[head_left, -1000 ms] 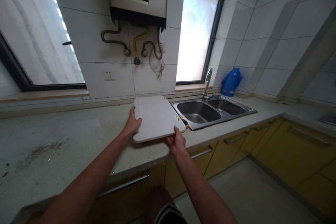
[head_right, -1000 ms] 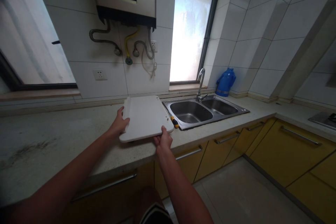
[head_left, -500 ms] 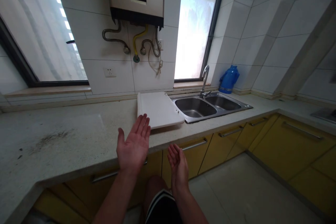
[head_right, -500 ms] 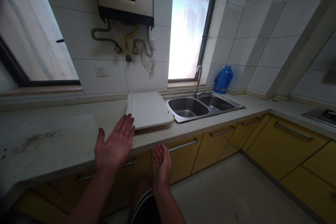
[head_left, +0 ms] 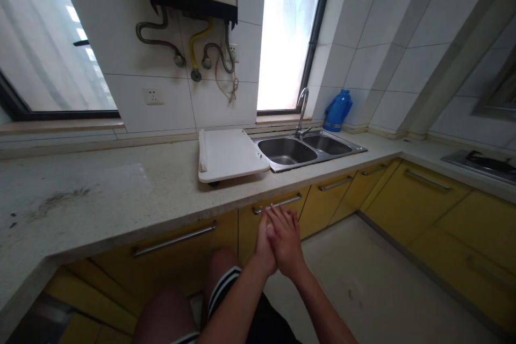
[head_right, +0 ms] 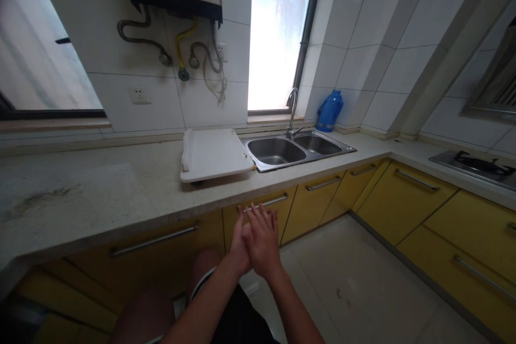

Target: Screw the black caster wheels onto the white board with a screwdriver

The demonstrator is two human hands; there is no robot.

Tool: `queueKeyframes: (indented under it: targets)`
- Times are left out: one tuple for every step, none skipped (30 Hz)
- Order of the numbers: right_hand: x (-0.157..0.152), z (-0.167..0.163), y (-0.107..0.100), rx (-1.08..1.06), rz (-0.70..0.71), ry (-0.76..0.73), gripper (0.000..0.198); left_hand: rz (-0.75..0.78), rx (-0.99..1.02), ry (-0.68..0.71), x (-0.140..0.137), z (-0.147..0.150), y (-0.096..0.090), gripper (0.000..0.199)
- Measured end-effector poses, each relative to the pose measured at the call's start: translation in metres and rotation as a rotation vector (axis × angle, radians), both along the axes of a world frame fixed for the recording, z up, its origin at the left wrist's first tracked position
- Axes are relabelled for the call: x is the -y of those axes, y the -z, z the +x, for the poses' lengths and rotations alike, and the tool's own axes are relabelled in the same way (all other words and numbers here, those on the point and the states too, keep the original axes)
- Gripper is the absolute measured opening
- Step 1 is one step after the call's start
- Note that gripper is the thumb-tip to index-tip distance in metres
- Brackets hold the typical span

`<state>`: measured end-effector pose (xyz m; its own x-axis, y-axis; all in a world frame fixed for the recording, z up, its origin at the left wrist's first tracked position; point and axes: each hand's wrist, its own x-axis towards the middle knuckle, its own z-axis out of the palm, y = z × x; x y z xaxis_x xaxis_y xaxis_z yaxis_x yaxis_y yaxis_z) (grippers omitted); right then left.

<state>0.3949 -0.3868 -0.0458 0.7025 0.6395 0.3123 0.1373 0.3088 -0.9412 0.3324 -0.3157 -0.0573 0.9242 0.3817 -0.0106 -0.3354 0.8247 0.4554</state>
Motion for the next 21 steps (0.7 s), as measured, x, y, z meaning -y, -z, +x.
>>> queueKeyframes:
  targets:
    - [0.004,0.012,0.018,-0.077,-0.078,0.077,0.063,-0.012,0.018,-0.001,-0.001,-0.004,-0.010,0.093]
    - [0.007,0.024,0.036,-0.235,-0.132,0.188,0.067,-0.019,0.044,-0.002,-0.002,-0.011,-0.020,0.098]
    - [0.011,0.035,0.053,-0.327,-0.167,0.256,0.080,-0.016,0.084,0.006,-0.004,-0.021,-0.030,0.102]
    - [0.016,0.043,0.067,-0.395,-0.186,0.292,0.096,-0.008,0.133,-0.005,-0.007,-0.032,-0.038,0.104]
    - [0.021,0.048,0.078,-0.460,-0.188,0.302,0.112,0.008,0.174,-0.028,-0.010,-0.044,-0.046,0.105]
    - [0.025,0.049,0.087,-0.513,-0.183,0.284,0.124,0.031,0.200,-0.044,-0.013,-0.055,-0.052,0.107]
    - [0.028,0.047,0.092,-0.556,-0.175,0.253,0.130,0.052,0.216,-0.063,-0.016,-0.065,-0.056,0.107]
    - [0.030,0.042,0.095,-0.607,-0.158,0.209,0.131,0.072,0.222,-0.081,-0.018,-0.074,-0.059,0.107]
    - [0.031,0.034,0.096,-0.673,-0.131,0.156,0.127,0.088,0.223,-0.097,-0.020,-0.082,-0.061,0.107]
    - [0.029,0.026,0.096,-0.753,-0.092,0.098,0.121,0.100,0.218,-0.116,-0.021,-0.090,-0.061,0.107]
    - [0.026,0.016,0.095,-0.840,-0.046,0.038,0.112,0.109,0.201,-0.140,-0.022,-0.098,-0.060,0.107]
    - [0.021,0.007,0.093,-0.924,0.002,-0.024,0.102,0.121,0.164,-0.161,-0.024,-0.107,-0.058,0.106]
    - [0.015,-0.002,0.091,-0.994,0.042,-0.085,0.093,0.147,0.095,-0.180,-0.025,-0.119,-0.055,0.104]
    - [0.008,-0.011,0.090,-1.040,0.068,-0.141,0.087,0.196,-0.006,-0.203,-0.027,-0.135,-0.050,0.098]
    - [0.000,-0.020,0.089,-1.056,0.078,-0.189,0.083,0.275,-0.138,-0.224,-0.028,-0.154,-0.045,0.090]
    - [-0.008,-0.029,0.088,-1.061,0.083,-0.229,0.080,0.393,-0.299,-0.256,-0.029,-0.177,-0.039,0.076]
    - [-0.017,-0.038,0.089,-1.060,0.083,-0.265,0.078,0.550,-0.466,-0.308,-0.030,-0.205,-0.034,0.064]
    - [-0.026,-0.048,0.090,-1.059,0.079,-0.296,0.076,0.720,-0.612,-0.353,-0.030,-0.236,-0.029,0.064]
    - [-0.035,-0.058,0.091,-1.062,0.072,-0.326,0.074,0.873,-0.737,-0.362,-0.029,-0.269,-0.024,0.072]
    - [-0.045,-0.069,0.093,-1.071,0.061,-0.359,0.071,0.976,-0.874,-0.366,-0.027,-0.304,-0.021,0.075]
    - [-0.055,-0.081,0.095,-1.087,0.046,-0.401,0.068,1.035,-1.017,-0.370,-0.025,-0.339,-0.020,0.074]
